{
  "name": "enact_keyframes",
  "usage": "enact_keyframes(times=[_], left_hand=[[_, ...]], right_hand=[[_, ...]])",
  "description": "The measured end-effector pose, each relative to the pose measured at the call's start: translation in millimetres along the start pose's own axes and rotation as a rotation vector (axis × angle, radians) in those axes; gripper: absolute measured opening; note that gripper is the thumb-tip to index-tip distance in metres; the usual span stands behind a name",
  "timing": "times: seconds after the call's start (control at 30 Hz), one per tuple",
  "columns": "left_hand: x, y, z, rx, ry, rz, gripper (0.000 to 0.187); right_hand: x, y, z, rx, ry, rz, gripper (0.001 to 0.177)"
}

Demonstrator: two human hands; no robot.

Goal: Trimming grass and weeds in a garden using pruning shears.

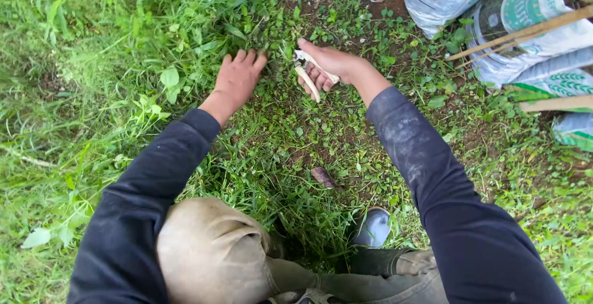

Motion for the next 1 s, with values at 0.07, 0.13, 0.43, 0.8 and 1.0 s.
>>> enact_keyframes(times=[0.07,0.13,0.43,0.8,1.0], left_hand=[[15,-23,4,-0.040,-0.027,-0.012,0.054],[24,-35,8,-0.064,-0.060,-0.018,0.047],[16,-39,32,-0.193,0.111,0.574,0.016],[2,-36,36,-0.133,0.272,0.701,0.019],[5,-42,30,-0.186,0.161,0.687,0.011]], right_hand=[[7,0,-1,0.022,-0.009,0.021,0.096],[16,3,-3,0.050,-0.011,0.026,0.097],[58,8,-50,0.078,-0.026,-0.004,0.094],[63,52,-105,-0.064,0.302,-0.061,0.092],[86,40,-85,-0.056,0.040,-0.103,0.098]])
Point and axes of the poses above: each hand's wrist, its own z-axis away from the middle knuckle, its own x-axis out of the palm, y = z × x, the point moved 4 cm from there along -z, towards the middle knuckle, and after that the axes turned 13 degrees about -y, right-handed, at the moved point
